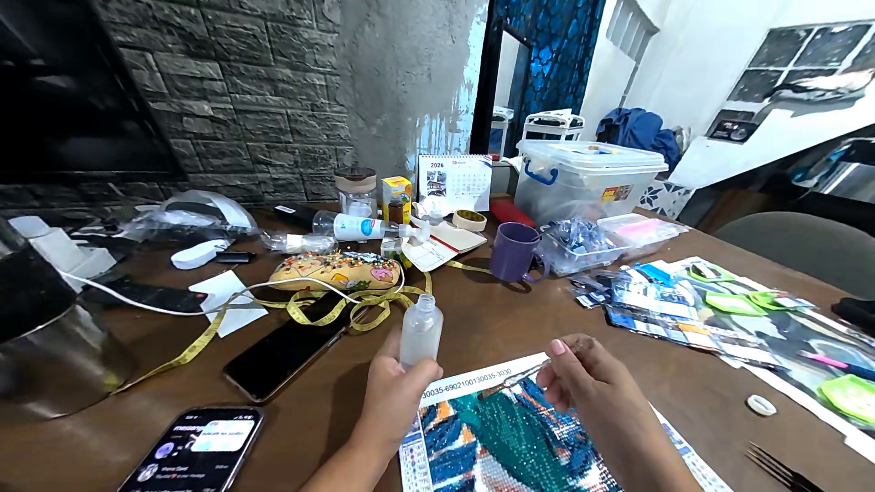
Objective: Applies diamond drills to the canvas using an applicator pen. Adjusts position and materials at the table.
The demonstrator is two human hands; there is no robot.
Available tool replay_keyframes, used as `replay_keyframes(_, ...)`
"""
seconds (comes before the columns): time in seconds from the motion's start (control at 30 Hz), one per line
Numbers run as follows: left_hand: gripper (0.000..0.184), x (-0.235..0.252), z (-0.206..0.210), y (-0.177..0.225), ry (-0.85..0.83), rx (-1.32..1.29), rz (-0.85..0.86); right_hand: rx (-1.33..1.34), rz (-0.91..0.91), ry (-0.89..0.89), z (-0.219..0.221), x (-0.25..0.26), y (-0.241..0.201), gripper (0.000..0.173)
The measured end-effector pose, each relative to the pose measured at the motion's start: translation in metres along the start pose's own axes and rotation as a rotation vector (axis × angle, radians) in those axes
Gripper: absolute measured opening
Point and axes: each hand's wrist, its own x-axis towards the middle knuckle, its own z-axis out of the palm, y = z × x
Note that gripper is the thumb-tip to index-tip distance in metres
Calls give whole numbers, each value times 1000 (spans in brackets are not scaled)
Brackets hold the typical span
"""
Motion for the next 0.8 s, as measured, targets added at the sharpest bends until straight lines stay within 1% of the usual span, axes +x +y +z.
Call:
replay_keyframes(0.2, 50, 0, 0, 0, 5, -1, -1, 26, -2, -92, 8, -4, 2, 15)
replay_keyframes(0.6, 50, 0, 1, 1, 10, 0, 3, -31, -33, 57, -10, 1, 3, 15)
replay_keyframes(0.7, 49, 0, 1, 1, 18, 0, 2, 37, -44, -23, -2, -5, 1, 14)
replay_keyframes(0.8, 49, 0, 1, 0, 16, -4, 4, 42, -47, -81, 6, -8, 3, 14)
